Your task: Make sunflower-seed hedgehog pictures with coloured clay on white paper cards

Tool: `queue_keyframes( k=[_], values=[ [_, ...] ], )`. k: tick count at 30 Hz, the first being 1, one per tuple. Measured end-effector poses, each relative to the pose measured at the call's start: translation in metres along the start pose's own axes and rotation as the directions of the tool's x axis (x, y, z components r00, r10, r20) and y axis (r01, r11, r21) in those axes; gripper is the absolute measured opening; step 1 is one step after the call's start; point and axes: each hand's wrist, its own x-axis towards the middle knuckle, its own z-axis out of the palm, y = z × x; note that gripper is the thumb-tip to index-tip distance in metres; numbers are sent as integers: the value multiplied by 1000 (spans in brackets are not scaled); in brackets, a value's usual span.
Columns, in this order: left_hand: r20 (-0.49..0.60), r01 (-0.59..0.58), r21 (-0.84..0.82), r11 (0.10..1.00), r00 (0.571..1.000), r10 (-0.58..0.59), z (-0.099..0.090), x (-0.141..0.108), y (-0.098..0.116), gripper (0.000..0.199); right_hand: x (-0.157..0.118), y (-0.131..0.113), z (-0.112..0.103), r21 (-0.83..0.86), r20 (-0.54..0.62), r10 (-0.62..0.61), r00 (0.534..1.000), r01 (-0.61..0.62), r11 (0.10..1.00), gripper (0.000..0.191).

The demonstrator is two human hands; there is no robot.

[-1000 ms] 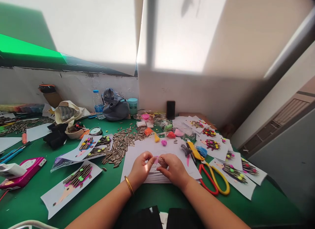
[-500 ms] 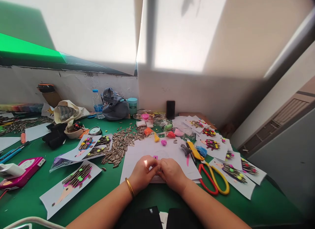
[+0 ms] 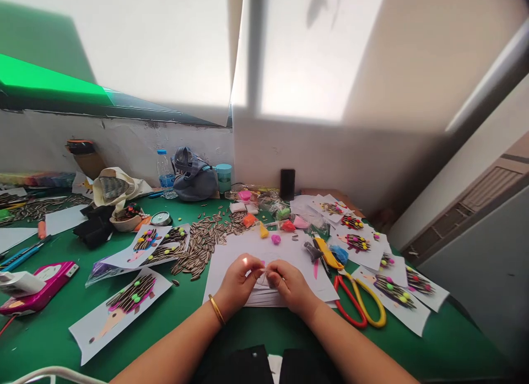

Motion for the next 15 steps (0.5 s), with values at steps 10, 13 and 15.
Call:
queue_keyframes(
  k=[10, 13, 15],
  values=[
    [-74, 151, -78, 985, 985, -157, -1, 3, -2, 19, -4, 11, -4, 79, -94, -26, 995, 34, 996, 60],
    [-50, 201, -115, 973, 977, -208, 0, 3, -4, 20, -5, 15, -2, 62, -82, -69, 994, 74, 995, 85],
    [17, 225, -161, 961, 974, -225, 2, 2, -3, 22, -4, 15, 1, 24, -46, -69, 997, 71, 997, 86]
  ],
)
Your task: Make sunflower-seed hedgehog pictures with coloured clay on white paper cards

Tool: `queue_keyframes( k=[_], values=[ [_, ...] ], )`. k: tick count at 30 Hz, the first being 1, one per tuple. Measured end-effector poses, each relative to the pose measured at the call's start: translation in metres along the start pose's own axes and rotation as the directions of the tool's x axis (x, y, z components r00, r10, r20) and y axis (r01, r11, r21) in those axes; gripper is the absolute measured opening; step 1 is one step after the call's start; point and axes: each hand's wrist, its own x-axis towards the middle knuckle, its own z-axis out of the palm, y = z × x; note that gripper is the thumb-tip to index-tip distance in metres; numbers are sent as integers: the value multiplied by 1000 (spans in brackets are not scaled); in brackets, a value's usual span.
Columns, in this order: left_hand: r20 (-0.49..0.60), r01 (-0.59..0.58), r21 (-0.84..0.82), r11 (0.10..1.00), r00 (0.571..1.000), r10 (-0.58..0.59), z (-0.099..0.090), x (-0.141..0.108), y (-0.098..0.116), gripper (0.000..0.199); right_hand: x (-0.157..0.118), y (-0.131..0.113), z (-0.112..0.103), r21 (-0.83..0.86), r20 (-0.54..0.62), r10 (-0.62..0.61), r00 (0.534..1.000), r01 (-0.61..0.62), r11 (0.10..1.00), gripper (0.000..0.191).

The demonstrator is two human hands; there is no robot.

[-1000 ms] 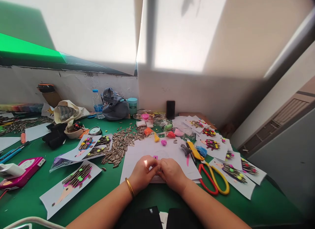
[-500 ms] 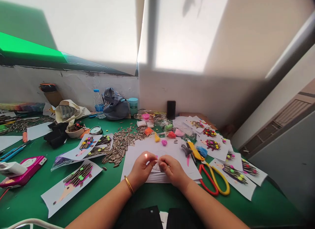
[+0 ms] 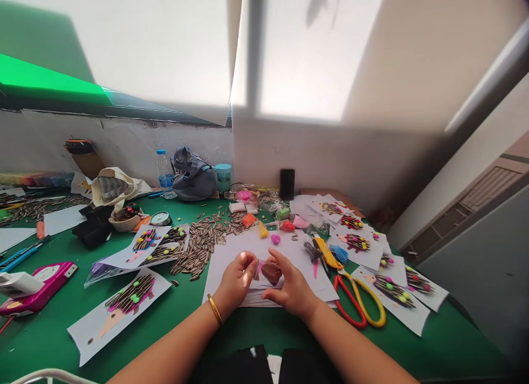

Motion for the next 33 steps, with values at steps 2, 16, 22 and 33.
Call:
queue_keyframes(
  k=[2, 16, 22, 33],
  values=[
    [59, 9, -23, 1000, 998, -8, 3, -2, 0, 23, 1, -3, 2, -61, 55, 24, 998, -21, 998, 66],
    [-104, -76, -31, 997, 992, 72, -8, 3, -1, 21, 3, -3, -4, 170, -34, 136, 990, -128, 977, 39],
    [-137, -101, -81, 992, 987, 89, -11, 7, -5, 19, 4, 1, -6, 310, -98, 222, 970, -182, 933, 31],
    [122, 95, -169, 981, 990, -75, -5, 5, 0, 26, 9, 5, -9, 429, -156, 370, 916, -275, 860, 26]
  ],
)
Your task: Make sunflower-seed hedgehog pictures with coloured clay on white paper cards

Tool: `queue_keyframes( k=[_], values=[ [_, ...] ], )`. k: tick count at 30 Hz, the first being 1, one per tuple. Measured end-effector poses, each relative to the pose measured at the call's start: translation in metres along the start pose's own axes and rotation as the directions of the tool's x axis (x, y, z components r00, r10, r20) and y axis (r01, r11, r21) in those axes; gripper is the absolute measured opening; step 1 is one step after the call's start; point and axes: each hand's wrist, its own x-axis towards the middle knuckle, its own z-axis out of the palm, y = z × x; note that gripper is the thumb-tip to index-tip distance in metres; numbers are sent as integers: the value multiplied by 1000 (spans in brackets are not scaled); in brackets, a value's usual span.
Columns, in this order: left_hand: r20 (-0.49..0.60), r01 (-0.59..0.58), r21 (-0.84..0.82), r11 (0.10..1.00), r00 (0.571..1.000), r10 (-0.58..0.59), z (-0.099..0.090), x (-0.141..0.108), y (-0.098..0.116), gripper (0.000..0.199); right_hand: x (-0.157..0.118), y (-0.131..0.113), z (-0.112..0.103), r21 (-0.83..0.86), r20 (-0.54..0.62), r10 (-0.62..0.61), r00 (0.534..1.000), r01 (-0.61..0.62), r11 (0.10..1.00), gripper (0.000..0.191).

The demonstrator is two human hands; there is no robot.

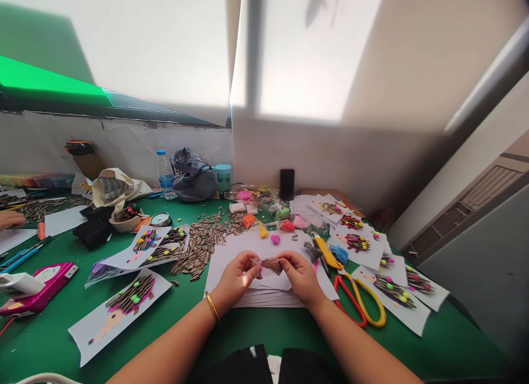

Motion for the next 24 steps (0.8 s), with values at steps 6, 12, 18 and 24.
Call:
queue_keyframes(
  k=[6, 12, 18, 24],
  values=[
    [-46, -33, 26, 999, 998, 34, 0, 2, 0, 20, 2, -1, -1, 124, 16, 15, 1000, -17, 992, 27],
    [-31, -136, 122, 983, 990, 141, 3, -3, -1, 15, -2, 0, -1, 127, 128, 27, 991, -43, 991, 53],
    [48, -163, 262, 951, 987, 156, 10, -9, 2, 10, -4, -2, 8, 142, 261, 96, 961, -137, 980, 43],
    [49, -177, 244, 953, 984, 171, 9, -9, 4, 15, -4, -9, 7, 97, 215, 67, 974, -89, 991, 45]
  ],
)
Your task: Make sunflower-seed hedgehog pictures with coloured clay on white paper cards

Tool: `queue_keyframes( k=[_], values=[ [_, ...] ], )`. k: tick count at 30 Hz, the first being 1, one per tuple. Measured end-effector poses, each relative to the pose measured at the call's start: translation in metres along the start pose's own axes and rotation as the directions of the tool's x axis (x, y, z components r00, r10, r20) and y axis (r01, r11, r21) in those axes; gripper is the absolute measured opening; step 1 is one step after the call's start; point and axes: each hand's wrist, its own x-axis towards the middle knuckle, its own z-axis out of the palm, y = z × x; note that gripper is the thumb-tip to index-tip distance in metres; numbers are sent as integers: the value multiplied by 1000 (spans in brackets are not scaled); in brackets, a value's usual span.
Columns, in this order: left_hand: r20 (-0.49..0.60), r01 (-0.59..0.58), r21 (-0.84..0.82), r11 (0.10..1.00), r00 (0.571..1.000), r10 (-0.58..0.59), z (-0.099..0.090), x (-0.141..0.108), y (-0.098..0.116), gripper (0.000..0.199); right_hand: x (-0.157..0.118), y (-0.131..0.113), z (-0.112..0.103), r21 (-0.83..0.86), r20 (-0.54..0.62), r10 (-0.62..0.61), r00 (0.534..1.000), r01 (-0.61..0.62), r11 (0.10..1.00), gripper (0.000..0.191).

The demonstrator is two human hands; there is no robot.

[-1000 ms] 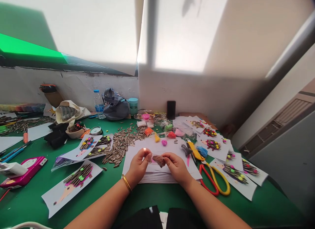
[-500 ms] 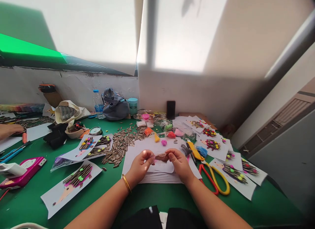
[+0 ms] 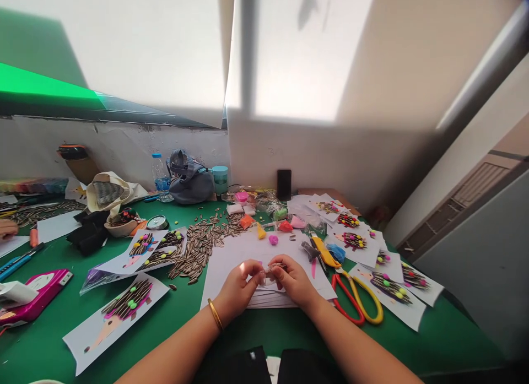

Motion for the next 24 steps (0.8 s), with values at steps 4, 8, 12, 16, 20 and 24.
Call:
queue_keyframes(
  k=[4, 8, 12, 16, 20, 24],
  values=[
    [-84, -4, 3, 1000, 996, 4, -3, 0, -6, 18, 0, 3, -4, 57, -1, -8, 1000, 8, 998, 52],
    [-131, -18, 53, 998, 991, 25, -3, 0, -6, 17, 2, 2, -7, -58, -67, -29, 997, 25, 998, 41],
    [-145, -127, 81, 989, 980, 138, -4, 0, -4, 16, 2, -2, -8, -142, -67, -65, 996, 55, 988, 39],
    [-142, -202, 29, 979, 969, 204, -4, 1, -2, 20, 3, -1, -8, -97, -149, -41, 988, 27, 995, 42],
    [-173, -173, 4, 985, 970, 171, -3, 1, -1, 20, 4, 3, -9, -43, -196, -31, 980, 22, 999, 42],
    [-176, -215, -5, 977, 962, 211, -4, 1, -3, 22, 3, 9, -9, 102, -131, -7, 991, 20, 995, 54]
  ],
)
